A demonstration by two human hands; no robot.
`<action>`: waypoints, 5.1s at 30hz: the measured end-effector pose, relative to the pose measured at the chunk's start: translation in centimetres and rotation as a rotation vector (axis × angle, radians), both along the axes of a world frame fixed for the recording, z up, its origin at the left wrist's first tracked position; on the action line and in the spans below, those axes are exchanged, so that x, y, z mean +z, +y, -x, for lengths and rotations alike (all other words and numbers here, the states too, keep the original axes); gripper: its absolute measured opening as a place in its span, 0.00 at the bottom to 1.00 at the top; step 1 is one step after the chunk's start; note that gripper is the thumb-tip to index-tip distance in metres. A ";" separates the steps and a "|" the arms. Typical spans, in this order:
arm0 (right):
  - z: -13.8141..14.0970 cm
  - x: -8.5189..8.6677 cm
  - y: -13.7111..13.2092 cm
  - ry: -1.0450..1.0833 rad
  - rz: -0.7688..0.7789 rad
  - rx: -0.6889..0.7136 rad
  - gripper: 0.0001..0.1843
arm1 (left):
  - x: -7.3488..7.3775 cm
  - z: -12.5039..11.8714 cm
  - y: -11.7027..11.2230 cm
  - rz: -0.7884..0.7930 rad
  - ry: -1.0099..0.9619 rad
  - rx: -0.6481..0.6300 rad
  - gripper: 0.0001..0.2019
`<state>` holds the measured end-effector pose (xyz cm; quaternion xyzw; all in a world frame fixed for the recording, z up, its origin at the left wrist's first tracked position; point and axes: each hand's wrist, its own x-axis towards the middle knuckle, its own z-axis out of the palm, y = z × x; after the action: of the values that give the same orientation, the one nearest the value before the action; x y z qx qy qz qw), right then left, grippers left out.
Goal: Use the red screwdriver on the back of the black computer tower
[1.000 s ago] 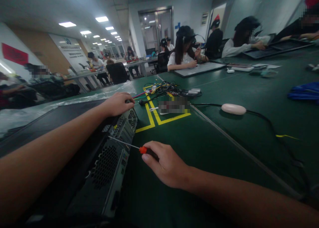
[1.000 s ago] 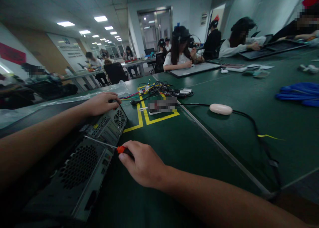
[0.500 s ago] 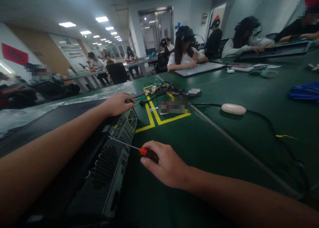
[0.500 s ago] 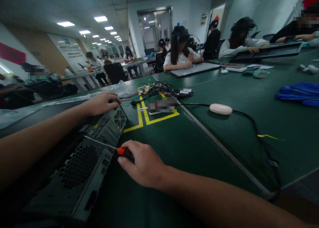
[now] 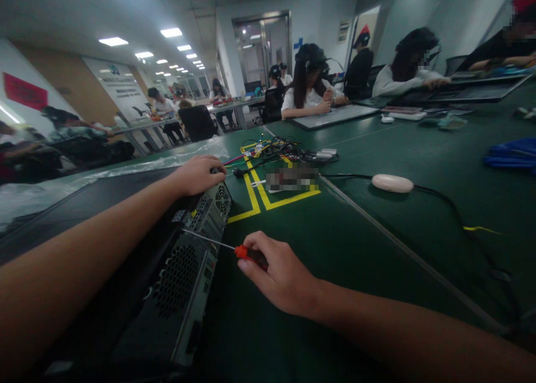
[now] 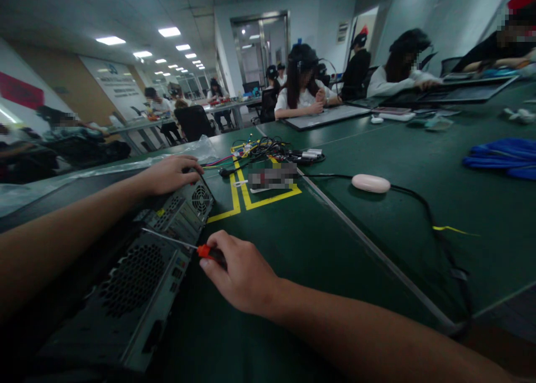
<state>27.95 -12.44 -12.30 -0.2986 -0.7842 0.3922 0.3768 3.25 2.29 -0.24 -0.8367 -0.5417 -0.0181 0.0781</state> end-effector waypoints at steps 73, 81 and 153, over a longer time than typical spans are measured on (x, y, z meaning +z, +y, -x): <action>0.0 0.0 0.2 -0.053 -0.079 0.038 0.08 | 0.0 -0.1 -0.1 0.010 0.000 0.016 0.26; 0.0 -0.2 0.1 -0.007 -0.021 0.017 0.12 | 0.0 0.0 0.1 0.001 -0.005 0.022 0.25; -0.3 0.1 0.1 -0.124 -0.029 0.055 0.11 | -0.1 0.1 0.1 0.005 0.007 0.021 0.25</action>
<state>28.22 -12.35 -12.21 -0.2955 -0.8195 0.3718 0.3208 3.18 2.36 -0.33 -0.8314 -0.5500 -0.0130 0.0782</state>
